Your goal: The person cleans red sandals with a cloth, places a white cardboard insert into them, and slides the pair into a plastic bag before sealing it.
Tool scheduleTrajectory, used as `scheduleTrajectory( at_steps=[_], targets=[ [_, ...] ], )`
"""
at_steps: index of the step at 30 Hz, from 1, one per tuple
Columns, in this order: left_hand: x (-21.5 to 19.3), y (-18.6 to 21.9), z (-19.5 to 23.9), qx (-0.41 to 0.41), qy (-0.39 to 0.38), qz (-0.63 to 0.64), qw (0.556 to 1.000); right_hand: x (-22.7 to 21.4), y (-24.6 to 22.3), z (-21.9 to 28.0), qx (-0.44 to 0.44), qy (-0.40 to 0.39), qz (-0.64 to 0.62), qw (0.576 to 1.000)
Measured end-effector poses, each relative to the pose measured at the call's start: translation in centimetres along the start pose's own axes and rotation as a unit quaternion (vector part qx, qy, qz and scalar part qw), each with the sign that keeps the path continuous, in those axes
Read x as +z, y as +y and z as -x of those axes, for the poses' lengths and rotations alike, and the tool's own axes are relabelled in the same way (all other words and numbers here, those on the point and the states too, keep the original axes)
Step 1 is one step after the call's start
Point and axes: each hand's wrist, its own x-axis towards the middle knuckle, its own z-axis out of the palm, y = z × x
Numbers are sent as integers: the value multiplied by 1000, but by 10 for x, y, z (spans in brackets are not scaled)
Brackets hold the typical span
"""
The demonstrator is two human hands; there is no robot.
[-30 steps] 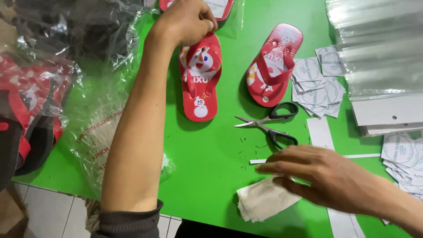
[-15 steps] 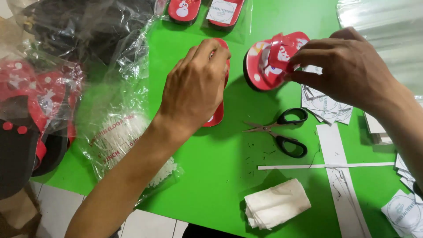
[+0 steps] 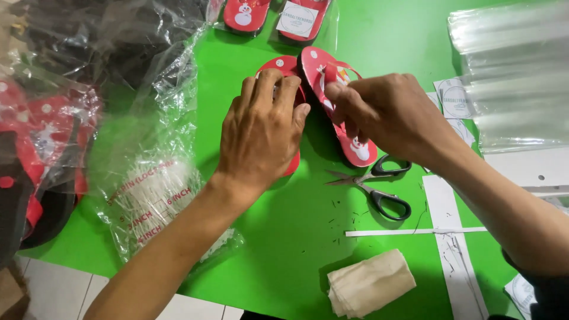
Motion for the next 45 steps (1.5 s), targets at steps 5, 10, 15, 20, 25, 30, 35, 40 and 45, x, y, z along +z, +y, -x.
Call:
scheduleTrajectory(
  at_steps=[5, 10, 15, 20, 25, 30, 35, 40, 45],
  targets=[
    [11, -1, -6, 14, 14, -21, 1000, 17, 32, 100, -151, -232, 114, 954],
    [26, 4, -28, 25, 49, -13, 998, 67, 69, 160, -356, -193, 263, 876],
    [53, 10, -42, -27, 23, 53, 998, 51, 51, 158, -401, -120, 152, 895],
    [67, -5, -32, -2, 59, -2, 998, 10, 74, 141, -266, -70, 126, 953],
    [69, -19, -29, -7, 70, -44, 997, -20, 87, 72, -17, 124, 220, 967],
    [61, -29, -32, -33, 108, 39, 993, -15, 149, -33, -164, 221, 214, 937],
    [52, -41, -36, -43, 114, 72, 990, 3, 133, -43, -146, 142, 173, 964],
    [56, -48, -38, -59, 118, 80, 988, 19, 99, 9, -203, 32, 151, 967],
    [57, -51, -36, -45, 124, 69, 989, 25, 93, 54, -244, -71, 130, 958]
  ],
)
